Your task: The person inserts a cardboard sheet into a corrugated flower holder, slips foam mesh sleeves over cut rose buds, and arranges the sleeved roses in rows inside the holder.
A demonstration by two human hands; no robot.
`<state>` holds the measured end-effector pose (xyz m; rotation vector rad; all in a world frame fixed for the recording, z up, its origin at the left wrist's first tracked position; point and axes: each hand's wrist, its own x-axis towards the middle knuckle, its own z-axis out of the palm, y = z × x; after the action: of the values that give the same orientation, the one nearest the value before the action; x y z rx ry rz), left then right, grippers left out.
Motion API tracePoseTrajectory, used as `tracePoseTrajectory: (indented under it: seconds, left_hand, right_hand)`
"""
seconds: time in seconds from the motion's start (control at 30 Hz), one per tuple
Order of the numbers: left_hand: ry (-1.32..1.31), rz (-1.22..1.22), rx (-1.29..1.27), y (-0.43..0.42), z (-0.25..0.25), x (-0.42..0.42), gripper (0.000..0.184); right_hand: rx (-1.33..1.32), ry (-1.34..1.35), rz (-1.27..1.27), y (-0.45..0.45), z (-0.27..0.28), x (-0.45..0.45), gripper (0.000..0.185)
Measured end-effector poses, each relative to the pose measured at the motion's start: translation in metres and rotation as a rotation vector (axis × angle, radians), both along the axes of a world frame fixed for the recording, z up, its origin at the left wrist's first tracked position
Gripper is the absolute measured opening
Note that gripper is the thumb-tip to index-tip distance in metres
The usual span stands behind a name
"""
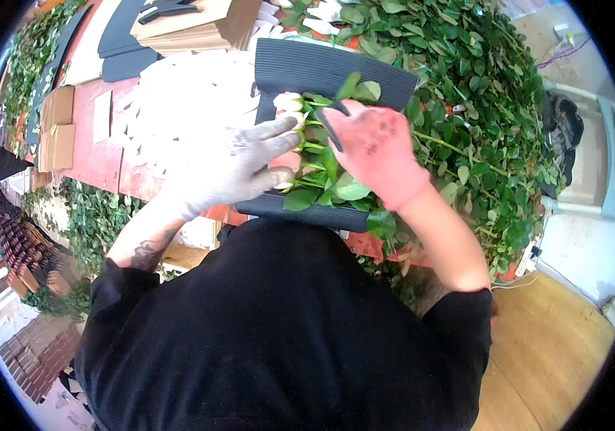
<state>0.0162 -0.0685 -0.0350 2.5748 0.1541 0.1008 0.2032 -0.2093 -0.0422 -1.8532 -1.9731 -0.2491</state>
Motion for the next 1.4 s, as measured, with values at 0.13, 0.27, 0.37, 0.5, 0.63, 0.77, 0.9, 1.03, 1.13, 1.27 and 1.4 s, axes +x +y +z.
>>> tracePoseTrajectory:
  seconds: [0.13,0.27,0.37,0.5,0.63,0.77,0.9,1.03,1.13,1.27,1.4]
  left_hand:
    - [0.062,-0.033,0.157,0.001,-0.024,0.010,0.051]
    - [0.161,-0.015,-0.039,0.002,-0.018,0.012,0.053]
    - [0.202,-0.038,0.081,0.001,-0.029,0.013,0.053]
    - [-0.064,0.006,0.005,0.002,-0.044,0.009,0.041]
    - [0.123,-0.004,-0.027,0.005,-0.026,0.014,0.048]
    - [-0.158,-0.068,0.009,0.021,-0.018,0.004,0.042]
    - [-0.022,-0.088,-0.096,-0.001,-0.002,-0.002,0.039]
    - [0.119,-0.064,-0.070,0.001,-0.019,-0.002,0.041]
    - [-0.042,-0.126,-0.084,0.010,-0.018,-0.013,0.034]
    - [0.214,0.065,-0.277,0.035,-0.006,-0.062,0.036]
    - [0.457,0.209,-0.535,0.002,-0.070,-0.130,0.047]
  right_hand:
    - [-0.193,-0.420,-0.074,0.025,-0.005,-0.010,0.020]
    - [-0.224,-0.450,-0.033,0.033,-0.035,-0.003,0.021]
    - [-0.355,-0.415,-0.046,0.042,-0.027,-0.005,0.023]
    - [-0.227,-0.393,-0.006,0.042,-0.047,0.002,0.024]
    - [-0.262,-0.413,-0.008,0.035,-0.035,0.002,0.024]
    - [-0.087,-0.258,-0.063,0.023,-0.027,0.002,0.018]
    - [-0.495,-0.143,-0.120,0.020,-0.003,-0.004,0.023]
    - [-0.173,-0.010,-0.141,-0.014,0.004,-0.004,0.036]
    - [-0.076,0.131,-0.292,-0.048,0.046,0.006,0.052]
    - [-0.014,0.553,-0.396,-0.105,0.087,0.007,0.039]
    - [0.115,0.732,-0.340,-0.156,0.056,-0.004,0.053]
